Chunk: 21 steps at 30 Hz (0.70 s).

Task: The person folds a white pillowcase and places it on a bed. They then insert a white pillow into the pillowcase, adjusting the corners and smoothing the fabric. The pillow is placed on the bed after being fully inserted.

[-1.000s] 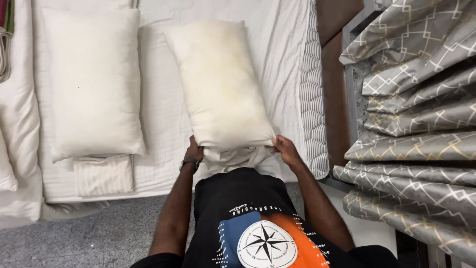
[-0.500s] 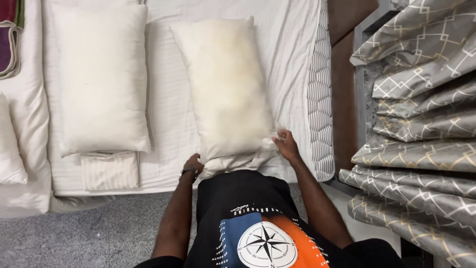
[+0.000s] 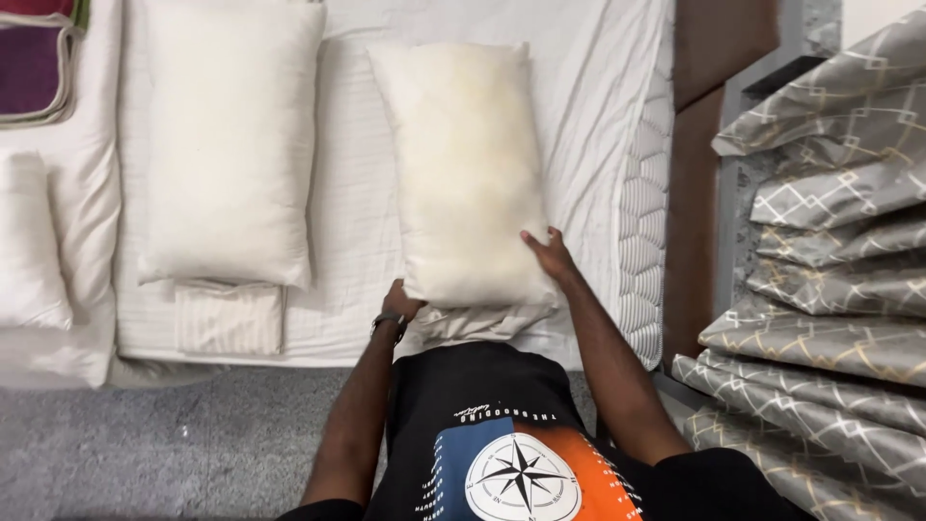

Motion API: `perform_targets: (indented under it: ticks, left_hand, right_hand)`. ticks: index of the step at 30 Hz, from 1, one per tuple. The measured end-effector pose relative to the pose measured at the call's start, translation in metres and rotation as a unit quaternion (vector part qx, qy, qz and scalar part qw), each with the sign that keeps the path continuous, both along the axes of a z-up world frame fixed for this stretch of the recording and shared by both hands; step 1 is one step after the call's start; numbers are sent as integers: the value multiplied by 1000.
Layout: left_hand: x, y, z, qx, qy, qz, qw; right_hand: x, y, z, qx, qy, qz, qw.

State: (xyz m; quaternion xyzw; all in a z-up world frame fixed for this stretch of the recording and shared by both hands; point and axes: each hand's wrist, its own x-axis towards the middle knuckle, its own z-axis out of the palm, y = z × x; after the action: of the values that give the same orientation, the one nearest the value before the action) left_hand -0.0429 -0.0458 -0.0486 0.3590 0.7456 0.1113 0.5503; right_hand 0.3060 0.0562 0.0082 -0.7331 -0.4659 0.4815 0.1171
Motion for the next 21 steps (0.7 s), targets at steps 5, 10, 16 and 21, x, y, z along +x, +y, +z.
perform_targets:
  ticks: [5, 10, 16, 21]
  left_hand:
    - [-3, 11, 22, -8, -48, -43, 998]
    - [-12, 11, 12, 21, 27, -24, 999]
    - [-36, 27, 19, 81, -55, 48, 994]
    - [-49, 68, -7, 130, -161, 92, 974]
  right_hand:
    - [-23, 4, 31, -7, 190, -103, 976]
    - [-26, 3, -2, -48, 99, -140, 984]
    - [-62, 15, 32, 36, 100, -153, 982]
    - [-88, 53, 114, 162, 183, -194, 950]
